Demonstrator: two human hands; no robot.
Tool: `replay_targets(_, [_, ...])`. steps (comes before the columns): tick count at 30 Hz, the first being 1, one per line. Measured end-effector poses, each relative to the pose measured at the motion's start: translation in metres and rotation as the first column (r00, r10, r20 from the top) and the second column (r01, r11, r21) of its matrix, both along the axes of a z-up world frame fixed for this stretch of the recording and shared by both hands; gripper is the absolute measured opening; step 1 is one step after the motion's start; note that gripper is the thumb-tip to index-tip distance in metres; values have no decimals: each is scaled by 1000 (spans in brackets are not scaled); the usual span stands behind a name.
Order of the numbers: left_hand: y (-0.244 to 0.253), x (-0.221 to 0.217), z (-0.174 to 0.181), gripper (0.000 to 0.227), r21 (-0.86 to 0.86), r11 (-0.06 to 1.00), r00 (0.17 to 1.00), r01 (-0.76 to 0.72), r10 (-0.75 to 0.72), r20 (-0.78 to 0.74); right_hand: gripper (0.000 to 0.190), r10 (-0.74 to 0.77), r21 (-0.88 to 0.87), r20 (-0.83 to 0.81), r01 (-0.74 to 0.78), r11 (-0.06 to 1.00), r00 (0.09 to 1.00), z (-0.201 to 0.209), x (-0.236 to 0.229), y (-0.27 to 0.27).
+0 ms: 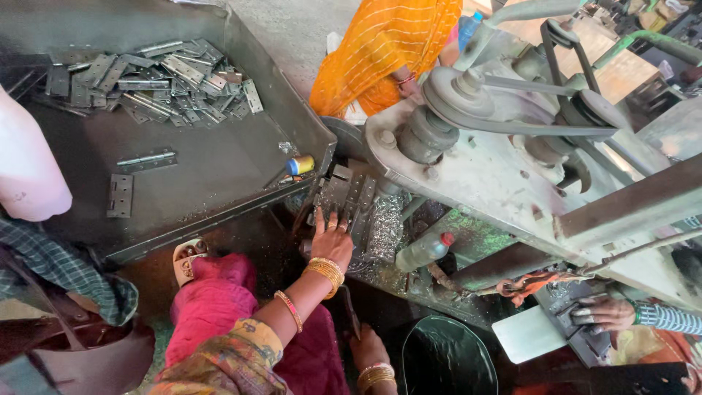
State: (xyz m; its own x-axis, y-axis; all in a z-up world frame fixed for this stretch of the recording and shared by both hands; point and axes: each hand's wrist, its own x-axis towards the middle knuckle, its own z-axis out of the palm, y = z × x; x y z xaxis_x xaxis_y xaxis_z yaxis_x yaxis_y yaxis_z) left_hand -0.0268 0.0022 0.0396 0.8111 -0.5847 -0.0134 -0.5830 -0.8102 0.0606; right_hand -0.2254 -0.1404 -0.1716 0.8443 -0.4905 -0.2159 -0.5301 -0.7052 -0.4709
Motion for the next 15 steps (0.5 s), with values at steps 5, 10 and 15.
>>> replay_targets(5, [-16, 7, -8, 40, -46, 998, 999, -33, 31, -42, 48, 30, -143, 48, -23, 989, 998, 37, 2, -3])
replay_targets(10, [-16, 11, -20, 42, -150, 988, 993, -25, 42, 111, 41, 14, -4, -12, -14, 1000, 1000, 39, 3, 14])
replay_targets(15, [-5, 15, -10, 38, -86, 996, 999, -5, 7, 32, 42, 54, -44, 38, -53, 998, 998, 40, 26, -10])
